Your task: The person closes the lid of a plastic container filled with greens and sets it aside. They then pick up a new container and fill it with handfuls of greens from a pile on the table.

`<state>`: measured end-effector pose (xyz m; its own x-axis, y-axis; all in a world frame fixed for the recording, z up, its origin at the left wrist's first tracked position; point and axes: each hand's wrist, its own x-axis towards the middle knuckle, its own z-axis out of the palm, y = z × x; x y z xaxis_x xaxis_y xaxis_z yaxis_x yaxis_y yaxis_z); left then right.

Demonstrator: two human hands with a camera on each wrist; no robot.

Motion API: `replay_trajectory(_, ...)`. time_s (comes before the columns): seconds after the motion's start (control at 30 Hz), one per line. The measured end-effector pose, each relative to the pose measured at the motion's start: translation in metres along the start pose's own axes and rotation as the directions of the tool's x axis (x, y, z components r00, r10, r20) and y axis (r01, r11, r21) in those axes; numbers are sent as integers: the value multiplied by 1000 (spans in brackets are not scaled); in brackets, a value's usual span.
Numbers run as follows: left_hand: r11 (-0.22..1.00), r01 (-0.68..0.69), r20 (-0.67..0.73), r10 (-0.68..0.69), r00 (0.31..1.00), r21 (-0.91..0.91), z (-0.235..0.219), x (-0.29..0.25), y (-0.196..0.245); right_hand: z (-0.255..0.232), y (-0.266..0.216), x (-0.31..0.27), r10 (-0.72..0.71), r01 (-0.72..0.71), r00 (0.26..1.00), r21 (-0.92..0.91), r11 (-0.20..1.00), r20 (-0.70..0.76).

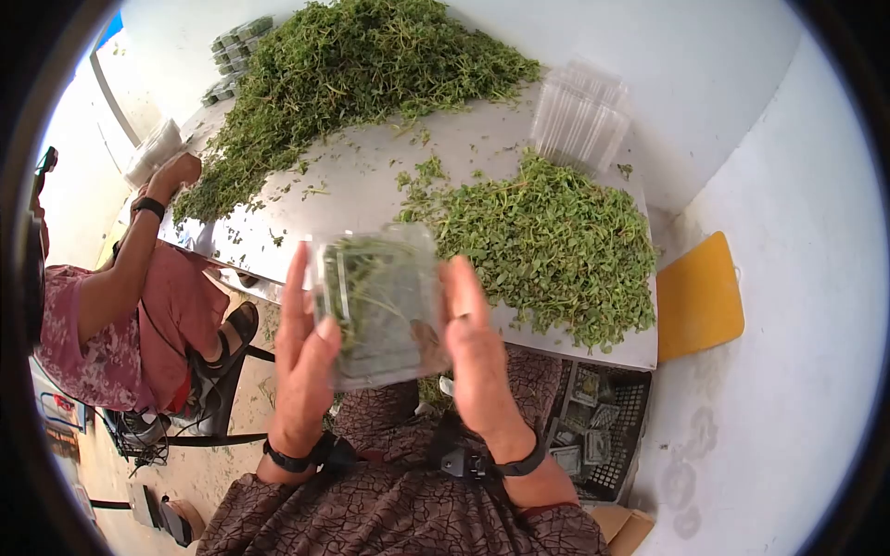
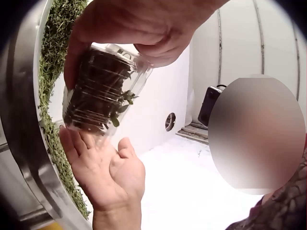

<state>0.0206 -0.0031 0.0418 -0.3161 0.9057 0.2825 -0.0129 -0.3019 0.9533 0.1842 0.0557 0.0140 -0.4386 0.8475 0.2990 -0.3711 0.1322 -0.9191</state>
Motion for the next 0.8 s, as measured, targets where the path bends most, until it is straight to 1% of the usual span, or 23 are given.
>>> replay_trajectory(0.03, 998, 58, 7, -58, 998, 17, 5, -4, 6, -2, 7, -2, 37, -30, 999, -196, 980, 32)
replay_trajectory(0.07, 998, 59, 8, -59, 998, 17, 3, -3, 5, -1, 6, -2, 37, -30, 999, -196, 980, 31)
replay_trajectory(0.13, 992, 96, 12, -95, 995, -87, -5, 4, 0, 2, 1, 0, 72, -71, 997, 32, 997, -34)
replay_trajectory(0.17, 973, 88, -46, -101, 994, -215, -6, 6, -5, -2, -4, -3, 113, -109, 993, 95, 990, -43)
replay_trajectory(0.2, 973, 90, -46, -102, 994, -214, -5, 6, -5, -2, -1, -2, 115, -110, 992, 96, 989, -44)
replay_trajectory(0.27, 995, 44, -65, -50, 997, -93, 0, 3, -4, 0, 8, -4, 30, -28, 999, -87, 996, 12)
replay_trajectory(0.3, 998, 56, -4, -56, 998, -5, 0, -1, -2, 7, 7, -7, 67, -73, 997, -186, 980, -40)
replay_trajectory(0.33, 999, 54, -3, -54, 999, -7, -2, 0, -4, 5, 6, -6, 66, -72, 997, -189, 979, -40)
replay_trajectory(0.4, 982, 105, -29, -111, 993, -155, -8, 3, -9, -1, 4, -4, 94, -92, 995, 55, 994, -44)
replay_trajectory(0.43, 911, 90, -111, -146, 983, -402, 1, 6, -7, -1, 2, -5, 62, -59, 991, 25, 998, -122)
replay_trajectory(0.47, 912, 91, -113, -147, 983, -401, 0, 5, -8, -1, 3, -6, 64, -61, 991, 27, 998, -121)
replay_trajectory(0.5, 924, 114, -93, -158, 983, -365, -1, 2, -9, -1, 5, -8, 87, -96, 994, -134, 986, -70)
replay_trajectory(0.53, 935, 135, -73, -168, 983, -328, -2, 0, -11, -1, 6, -9, 117, -118, 993, -295, 948, -23)
replay_trajectory(0.57, 944, 154, -52, -176, 983, -291, -2, 0, -12, -2, 7, -9, 116, -118, 993, -296, 948, -24)
replay_trajectory(0.6, 944, 153, -51, -175, 983, -293, -3, 1, -12, -3, 7, -9, 126, -130, 991, -229, 965, -33)
replay_trajectory(0.67, 864, 203, -2, -230, 973, -461, -7, 3, -13, -4, 10, -8, 151, -154, 988, -89, 984, -45)
replay_trajectory(0.7, 864, 203, -4, -230, 973, -460, -10, 3, -14, -7, 12, -8, 159, -165, 984, -82, 983, -77)
replay_trajectory(0.77, 870, 169, 38, -172, 984, -463, -14, 3, -18, -9, 11, -10, 165, -170, 984, -74, 983, -67)
replay_trajectory(0.8, 870, 170, 39, -172, 984, -463, -13, 2, -18, -9, 10, -10, 169, -173, 984, -69, 982, -57)
